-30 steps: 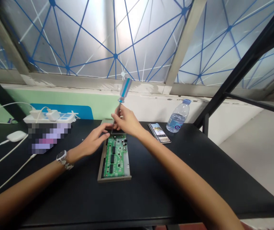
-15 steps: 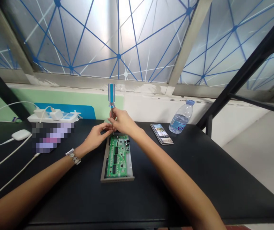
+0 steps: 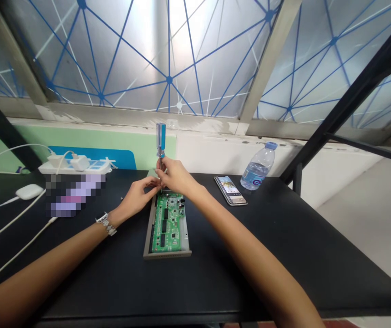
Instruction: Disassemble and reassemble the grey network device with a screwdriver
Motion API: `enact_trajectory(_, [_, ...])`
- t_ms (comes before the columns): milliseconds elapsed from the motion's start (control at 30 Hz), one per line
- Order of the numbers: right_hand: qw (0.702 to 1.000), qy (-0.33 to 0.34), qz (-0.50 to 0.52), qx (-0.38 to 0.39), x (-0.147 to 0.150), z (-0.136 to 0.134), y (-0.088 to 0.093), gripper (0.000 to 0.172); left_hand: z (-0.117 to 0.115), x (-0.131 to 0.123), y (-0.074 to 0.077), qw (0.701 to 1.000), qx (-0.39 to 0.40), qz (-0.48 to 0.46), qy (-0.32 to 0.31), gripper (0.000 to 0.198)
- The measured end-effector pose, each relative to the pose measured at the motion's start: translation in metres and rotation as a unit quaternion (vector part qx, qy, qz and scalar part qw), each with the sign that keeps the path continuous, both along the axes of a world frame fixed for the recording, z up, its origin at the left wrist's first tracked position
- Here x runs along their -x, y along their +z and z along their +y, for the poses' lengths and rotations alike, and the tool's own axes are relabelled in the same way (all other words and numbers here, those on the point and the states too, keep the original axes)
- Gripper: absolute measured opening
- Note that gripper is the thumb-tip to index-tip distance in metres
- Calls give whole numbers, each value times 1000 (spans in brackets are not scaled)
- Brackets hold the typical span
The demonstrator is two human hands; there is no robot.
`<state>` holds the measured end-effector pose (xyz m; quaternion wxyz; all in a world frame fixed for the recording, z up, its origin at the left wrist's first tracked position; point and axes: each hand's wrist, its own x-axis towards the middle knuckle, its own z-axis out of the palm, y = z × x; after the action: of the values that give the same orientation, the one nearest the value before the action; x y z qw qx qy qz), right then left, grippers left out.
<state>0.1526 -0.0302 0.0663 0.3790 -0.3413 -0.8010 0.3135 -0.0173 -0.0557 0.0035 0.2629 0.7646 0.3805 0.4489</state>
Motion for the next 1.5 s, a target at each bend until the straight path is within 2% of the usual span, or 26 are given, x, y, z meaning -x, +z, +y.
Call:
enact_trajectory(300, [1000,-8,-15,-18,1,0,-1,3,1,0,-3,1000,-8,2,12,13])
enact_trajectory(567, [996,-5,-71,-44,-1,1,2,10,0,1,-3,1000,3,2,14,10])
enact_trajectory(700, [996,-47,-53,-56,1,-4,8,19,-1,0,-3,1000,-2,6,24,11])
enact_trajectory(900, [982,-156,39,-95,4,-9,16,39,-2,-1,-5,999,-14,12,28,9])
enact_trajectory(1133, [971,-192,34,-136,6,-11,20,44,-2,-2,-4,999,-20,30,25,9])
enact_trajectory(1233, [973,-186,30,-135,5,-9,21,44,-6,0,-2,996,-34,79,38,11])
enact_trajectory(1367, [978,-168,43,-113,3,-7,19,41,-21,2,1,974,-39,207,83,32])
enact_trajectory(1500, [986,-136,42,-87,3,-7,20,36,-28,0,2,958,-41,270,88,31])
